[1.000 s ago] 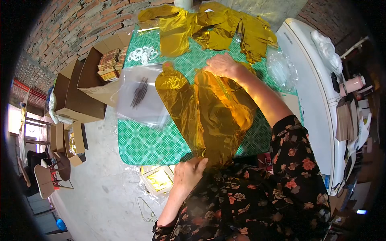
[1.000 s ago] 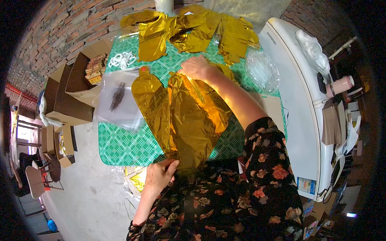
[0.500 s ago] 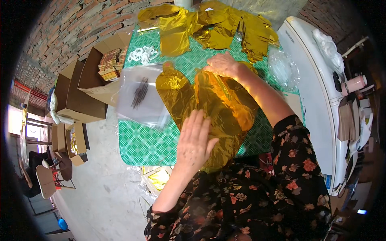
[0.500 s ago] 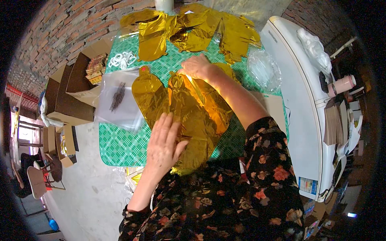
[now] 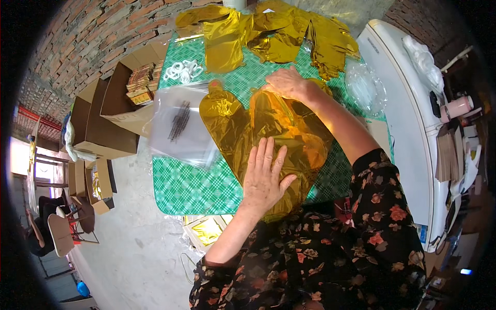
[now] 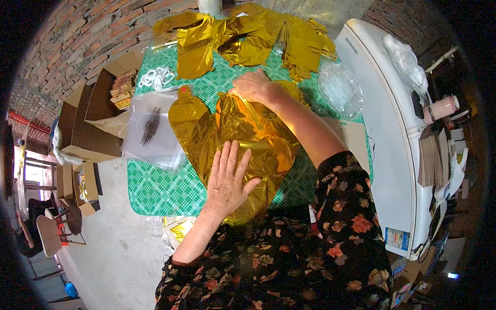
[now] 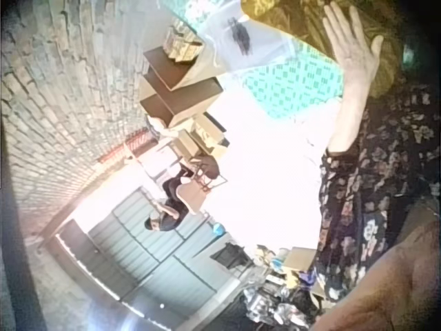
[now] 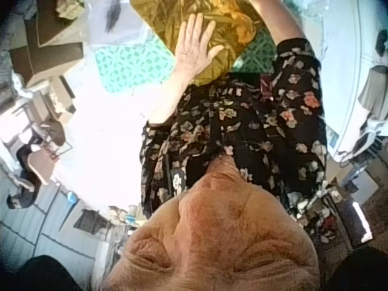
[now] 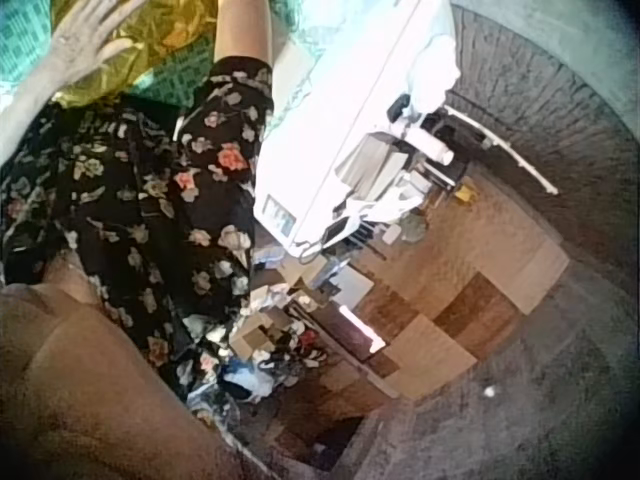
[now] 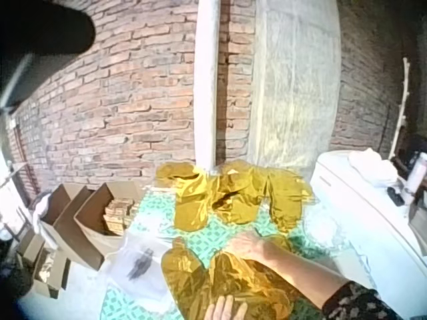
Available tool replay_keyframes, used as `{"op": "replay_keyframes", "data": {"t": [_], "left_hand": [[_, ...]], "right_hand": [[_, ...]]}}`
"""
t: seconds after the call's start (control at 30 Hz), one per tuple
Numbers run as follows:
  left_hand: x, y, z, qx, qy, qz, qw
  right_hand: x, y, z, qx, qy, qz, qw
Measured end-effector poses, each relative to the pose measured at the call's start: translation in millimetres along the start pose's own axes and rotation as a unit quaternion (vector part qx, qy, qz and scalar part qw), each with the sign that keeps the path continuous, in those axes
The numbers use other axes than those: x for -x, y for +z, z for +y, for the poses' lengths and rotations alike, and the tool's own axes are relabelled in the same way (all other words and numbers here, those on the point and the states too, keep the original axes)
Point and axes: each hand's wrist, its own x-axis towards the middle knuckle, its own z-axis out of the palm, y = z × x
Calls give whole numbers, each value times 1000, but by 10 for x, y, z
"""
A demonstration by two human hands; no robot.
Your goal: The person smooths and positions folded foil balloons onto cardboard backing inserts, then spreads out, flattens, and folds additional foil balloons on the table by hand.
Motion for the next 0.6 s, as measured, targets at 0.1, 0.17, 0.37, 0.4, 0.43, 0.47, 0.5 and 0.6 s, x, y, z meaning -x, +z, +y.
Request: {"op": "replay_keyframes", "data": {"t": [0.1,0.17,0.37,0.4,0.43,0.47,0.5,0.6], "left_hand": [[-9,-14,16,-8,-1,2,1000],[-11,-19,27,-15,-6,8,1000],[6,-41,34,-27,-9,-2,1000],[3,-36,31,-27,-8,-2,1000],[0,-24,30,-30,-6,0,1000],[-5,-18,32,-34,-2,2,999],[-11,-28,40,-34,-1,1,999],[-35,-38,56,-40,-1,-3,999]], "right_hand": [[15,82,22,-8,-6,40,999],[15,110,62,-17,-8,74,997],[30,29,-63,6,20,28,999],[32,46,-41,16,20,40,999],[40,61,-13,25,21,51,998],[79,88,27,25,22,51,998],[131,136,78,69,-11,201,977],[262,211,57,73,-66,373,923]]}}
